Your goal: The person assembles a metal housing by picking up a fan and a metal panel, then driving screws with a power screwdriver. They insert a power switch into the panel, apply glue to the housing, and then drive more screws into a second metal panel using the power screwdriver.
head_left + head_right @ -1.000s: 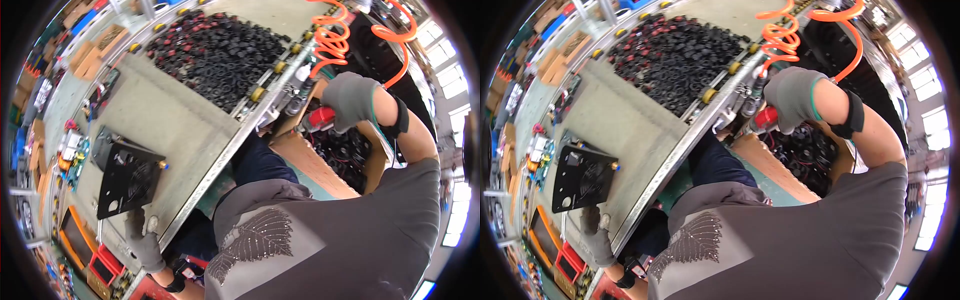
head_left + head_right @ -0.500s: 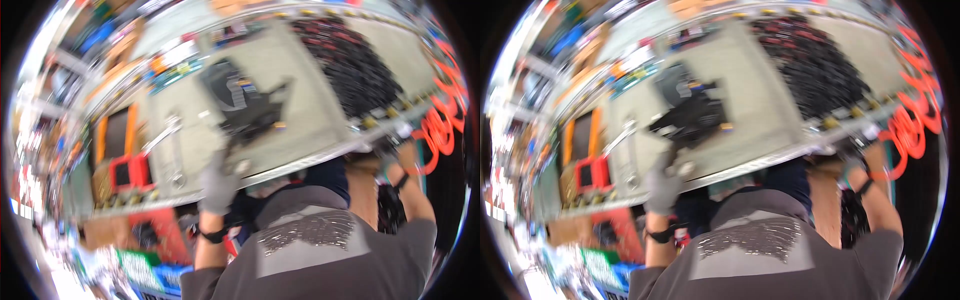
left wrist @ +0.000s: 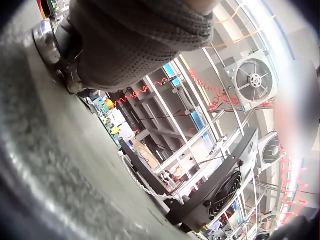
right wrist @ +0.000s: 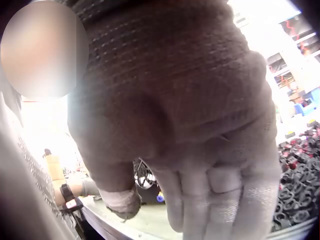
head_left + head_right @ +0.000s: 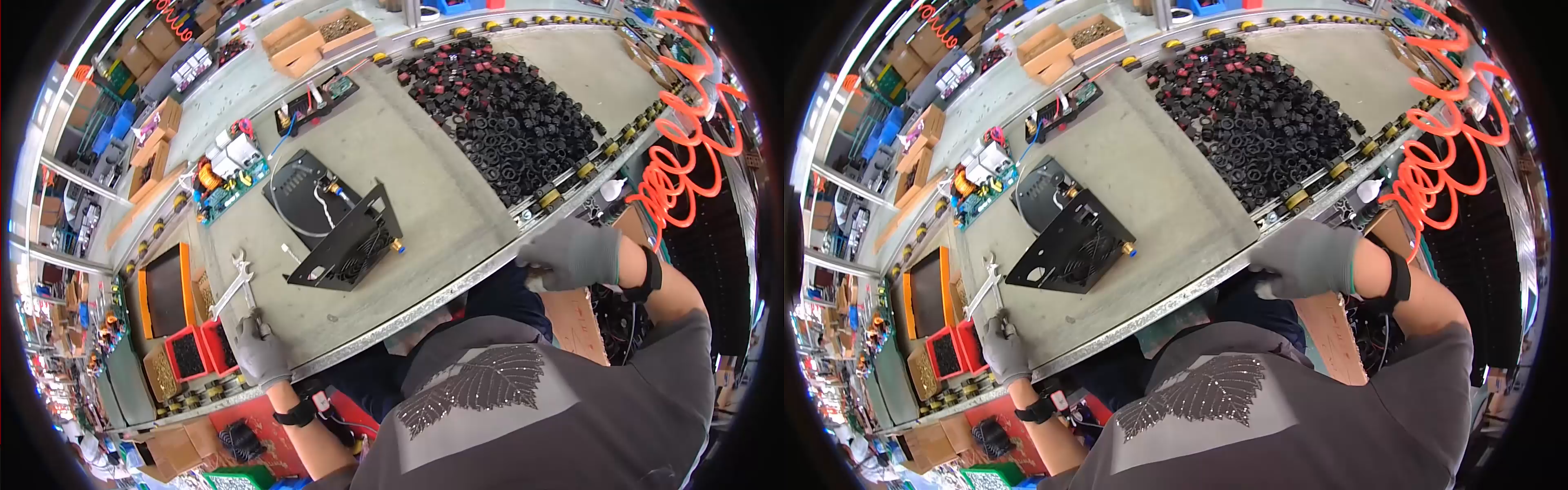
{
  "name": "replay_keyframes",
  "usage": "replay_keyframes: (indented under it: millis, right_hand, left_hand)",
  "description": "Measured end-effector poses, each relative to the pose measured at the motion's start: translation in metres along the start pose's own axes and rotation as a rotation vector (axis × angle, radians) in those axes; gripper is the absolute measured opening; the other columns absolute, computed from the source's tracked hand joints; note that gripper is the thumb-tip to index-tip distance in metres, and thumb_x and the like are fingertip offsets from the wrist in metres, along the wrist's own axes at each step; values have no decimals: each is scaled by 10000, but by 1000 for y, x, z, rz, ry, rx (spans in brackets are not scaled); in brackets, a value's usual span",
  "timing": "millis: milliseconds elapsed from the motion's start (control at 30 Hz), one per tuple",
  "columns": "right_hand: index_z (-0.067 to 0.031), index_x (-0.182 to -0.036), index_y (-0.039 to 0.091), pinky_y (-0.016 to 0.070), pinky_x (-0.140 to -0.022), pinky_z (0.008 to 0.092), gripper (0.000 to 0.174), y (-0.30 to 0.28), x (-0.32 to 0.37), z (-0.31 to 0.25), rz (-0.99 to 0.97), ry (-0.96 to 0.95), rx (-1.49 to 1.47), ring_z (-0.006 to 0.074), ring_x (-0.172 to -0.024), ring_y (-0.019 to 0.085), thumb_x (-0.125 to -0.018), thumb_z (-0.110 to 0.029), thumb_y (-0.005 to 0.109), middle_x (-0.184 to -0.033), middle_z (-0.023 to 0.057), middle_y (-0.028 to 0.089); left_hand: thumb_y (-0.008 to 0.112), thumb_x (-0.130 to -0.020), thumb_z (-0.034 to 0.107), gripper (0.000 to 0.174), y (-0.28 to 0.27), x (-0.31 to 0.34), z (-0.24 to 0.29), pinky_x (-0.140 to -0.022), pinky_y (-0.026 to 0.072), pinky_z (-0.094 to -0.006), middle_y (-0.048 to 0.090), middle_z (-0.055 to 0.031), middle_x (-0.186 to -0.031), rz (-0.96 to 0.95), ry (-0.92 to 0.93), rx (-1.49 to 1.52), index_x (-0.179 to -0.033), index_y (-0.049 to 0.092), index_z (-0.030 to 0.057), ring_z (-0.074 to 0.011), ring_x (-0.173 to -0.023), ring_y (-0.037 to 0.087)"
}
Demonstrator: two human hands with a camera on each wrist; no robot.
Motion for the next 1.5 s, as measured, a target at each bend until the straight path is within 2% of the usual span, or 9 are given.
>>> replay_keyframes:
  millis: [233, 433, 567, 667, 767, 1033, 1233, 1400, 1500]
  right_hand:
    - [-101, -1090, 645, 519, -747, 400, 356, -41, -55, 13, 41, -65, 37, 306, -870, 669, -818, -331, 643, -919, 101, 698]
    - [-117, -1109, 668, 505, -807, 420, 360, -39, -98, 5, -23, -106, 59, 333, -957, 648, -812, -301, 580, -997, 138, 688]
    - [-109, -1134, 647, 494, -826, 421, 435, -34, -104, 6, -84, -126, 17, 342, -979, 638, -851, -436, 606, -1025, 128, 685]
    - [-117, -1127, 647, 500, -784, 405, 385, -32, -109, 14, -61, -154, 7, 319, -907, 651, -827, -355, 611, -954, 112, 689]
    - [-126, -1082, 664, 510, -753, 419, 325, -39, -107, 42, 70, -177, -16, 326, -846, 658, -794, -267, 611, -904, 127, 688]
    - [-84, -1087, 682, 498, -886, 397, 338, -94, -154, 164, 278, 284, -103, 326, -1029, 636, -808, -268, 640, -1060, 138, 689]
    - [-157, -1204, 635, 509, -883, 422, 400, -97, -212, 206, 398, 535, -26, 317, -1061, 631, -806, -140, 609, -1146, 126, 663]
    - [-174, -1272, 581, 508, -891, 431, 459, -93, -232, 225, 466, 587, 20, 317, -1116, 603, -819, -126, 627, -1245, 128, 606]
    - [-178, -1264, 589, 505, -901, 433, 444, -91, -238, 213, 572, 558, 128, 315, -1119, 600, -823, -174, 641, -1269, 128, 588]
  left_hand:
    - [573, -820, 10, 277, -1, -26, 2, -809, 502, -378, 659, -132, -1024, -3, 69, 150, -1064, 682, 84, -328, -929, 631]
    - [667, -771, 70, 485, -12, -62, -11, -849, 503, -391, 675, -142, -1080, -112, -26, 171, -1247, 584, 101, -328, -963, 650]
    - [702, -780, 201, 534, -18, -108, -24, -897, 496, -405, 639, -163, -1197, -150, 87, -74, -1282, 554, 94, -340, -1063, 626]
    - [723, -776, 314, 571, -2, -112, -14, -912, 484, -428, 630, -180, -1207, -320, 81, -360, -1292, 559, 134, -346, -1083, 615]
    - [720, -777, 310, 574, 4, -110, -7, -894, 489, -427, 645, -198, -1142, -408, 30, -137, -1309, 561, 163, -361, -1064, 616]
    - [686, -795, 198, 538, 12, -94, -2, -802, 497, -411, 649, -191, -981, -352, -23, -19, -1319, 573, 151, -346, -905, 639]
    - [704, -808, 224, 575, -14, -71, 2, -787, 495, -394, 636, -164, -1042, -2, 43, -21, -1347, 537, 112, -303, -877, 632]
    - [717, -844, 304, 645, -77, -11, 81, -784, 479, -321, 621, -111, -1070, -132, -5, 667, -1360, 485, -5, -184, -933, 585]
    - [804, -672, 554, 960, -83, 16, 127, -824, 492, -324, 623, -131, -1107, -138, 157, 651, -1359, 471, -28, -197, -964, 593]
Point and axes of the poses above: each hand's wrist, its own x-axis away from the middle knuckle, its own y-axis out of the palm, z = x × y, the point moved 3 cm from there along -x, towards the middle knuckle
